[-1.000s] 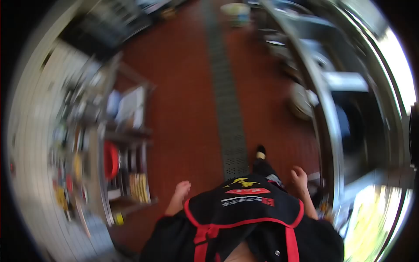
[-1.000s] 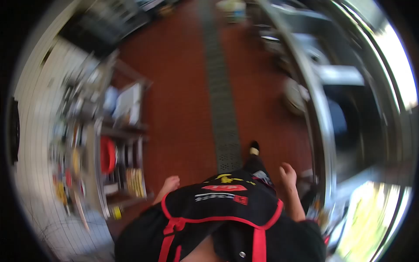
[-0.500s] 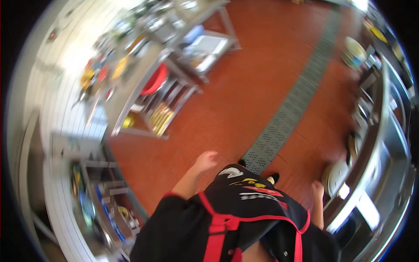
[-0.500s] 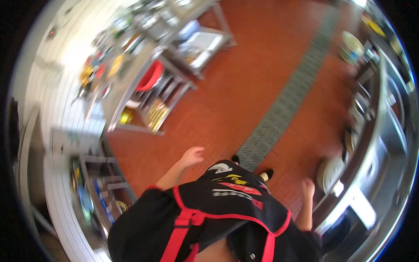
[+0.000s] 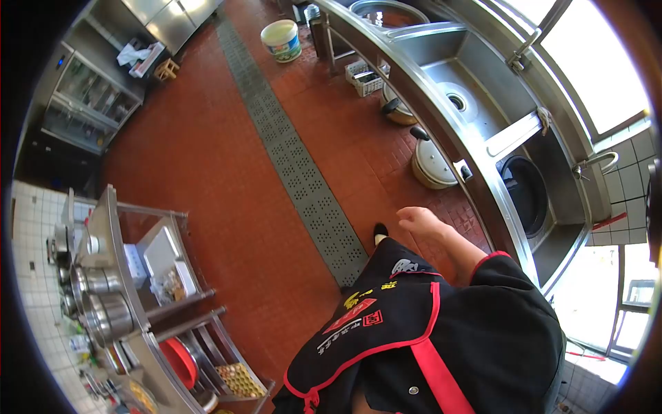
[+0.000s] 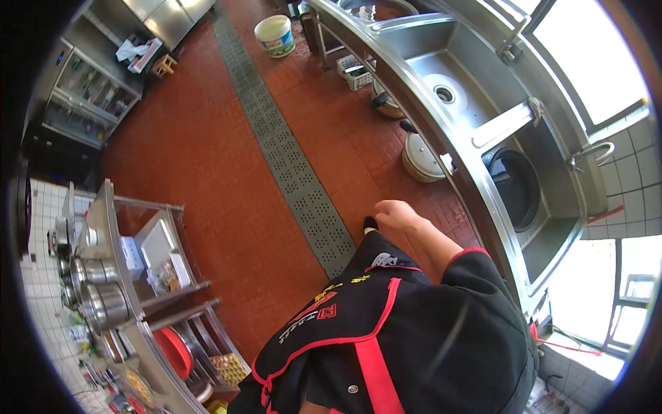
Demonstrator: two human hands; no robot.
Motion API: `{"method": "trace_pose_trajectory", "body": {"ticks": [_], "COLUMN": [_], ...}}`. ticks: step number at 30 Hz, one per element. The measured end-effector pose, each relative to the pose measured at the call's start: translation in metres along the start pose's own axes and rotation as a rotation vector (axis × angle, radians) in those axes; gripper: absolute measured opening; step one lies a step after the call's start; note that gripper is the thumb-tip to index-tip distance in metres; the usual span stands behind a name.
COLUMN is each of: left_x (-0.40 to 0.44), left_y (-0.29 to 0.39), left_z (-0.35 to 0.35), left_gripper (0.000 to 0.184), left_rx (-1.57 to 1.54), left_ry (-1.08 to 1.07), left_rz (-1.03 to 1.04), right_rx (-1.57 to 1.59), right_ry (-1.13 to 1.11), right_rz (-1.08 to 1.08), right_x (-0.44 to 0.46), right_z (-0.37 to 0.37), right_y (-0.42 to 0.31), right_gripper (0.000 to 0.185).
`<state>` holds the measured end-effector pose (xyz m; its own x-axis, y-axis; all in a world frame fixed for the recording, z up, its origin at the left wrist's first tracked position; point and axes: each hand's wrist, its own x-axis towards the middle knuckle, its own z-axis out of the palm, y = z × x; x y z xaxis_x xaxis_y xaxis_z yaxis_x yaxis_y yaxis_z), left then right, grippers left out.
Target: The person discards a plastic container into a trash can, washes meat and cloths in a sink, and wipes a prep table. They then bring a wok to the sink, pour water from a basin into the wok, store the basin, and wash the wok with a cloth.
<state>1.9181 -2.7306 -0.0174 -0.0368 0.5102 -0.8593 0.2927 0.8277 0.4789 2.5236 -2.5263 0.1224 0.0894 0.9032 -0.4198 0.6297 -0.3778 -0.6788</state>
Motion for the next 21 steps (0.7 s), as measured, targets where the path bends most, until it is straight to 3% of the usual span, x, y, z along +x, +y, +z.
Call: {"method": "trace_pose_trajectory", "body": {"ticks": [4,6,8,11,13,14,15,18,20,21], "left_x": [0.083,0.101,0.115,0.131,0.158,0.163,0.167,0.206,0.289,0.309], "left_y": [0.114,0.225,0.324,0.414,0.446,0.463,0.476,0.507,0.488,0.519], "left_z": [-0.017,0.017,0.047,0.084,0.095,0.103,0.111,0.096,0.05,0.05], "left_gripper": [0.028,0.031,0.035,0.04,0.043,0.035,0.028,0.009,0.012,0.012], "left_rx": [-0.075,-0.237,-0.216,-0.179,-0.05,-0.027,-0.009,-0.027,0.599,0.662], "left_ry": [-0.068,0.175,0.227,0.161,0.122,0.126,0.128,-0.251,-0.285,-0.271], "left_rz": [0.097,0.055,0.169,0.141,0.073,0.077,0.076,0.133,0.557,0.463], "right_rx": [0.178,0.332,0.47,0.583,0.739,0.695,0.849,0.915,0.871,0.916], "right_ry": [0.272,0.374,0.426,0.46,0.521,0.595,0.563,0.64,0.687,0.712], "right_rz": [0.083,0.132,0.188,0.244,0.202,0.177,0.224,0.143,0.136,0.154], "right_x": [0.041,0.076,0.118,0.155,0.198,0.211,0.222,0.285,0.326,0.345], "right_z": [-0.048,-0.072,-0.106,-0.162,-0.196,-0.22,-0.244,-0.293,-0.321,-0.332], "right_y": [0.055,0.08,0.086,0.075,0.084,0.07,0.052,0.045,0.034,0.017], "right_gripper": [0.036,0.033,0.033,0.032,0.031,0.03,0.028,0.029,0.035,0.035]}}
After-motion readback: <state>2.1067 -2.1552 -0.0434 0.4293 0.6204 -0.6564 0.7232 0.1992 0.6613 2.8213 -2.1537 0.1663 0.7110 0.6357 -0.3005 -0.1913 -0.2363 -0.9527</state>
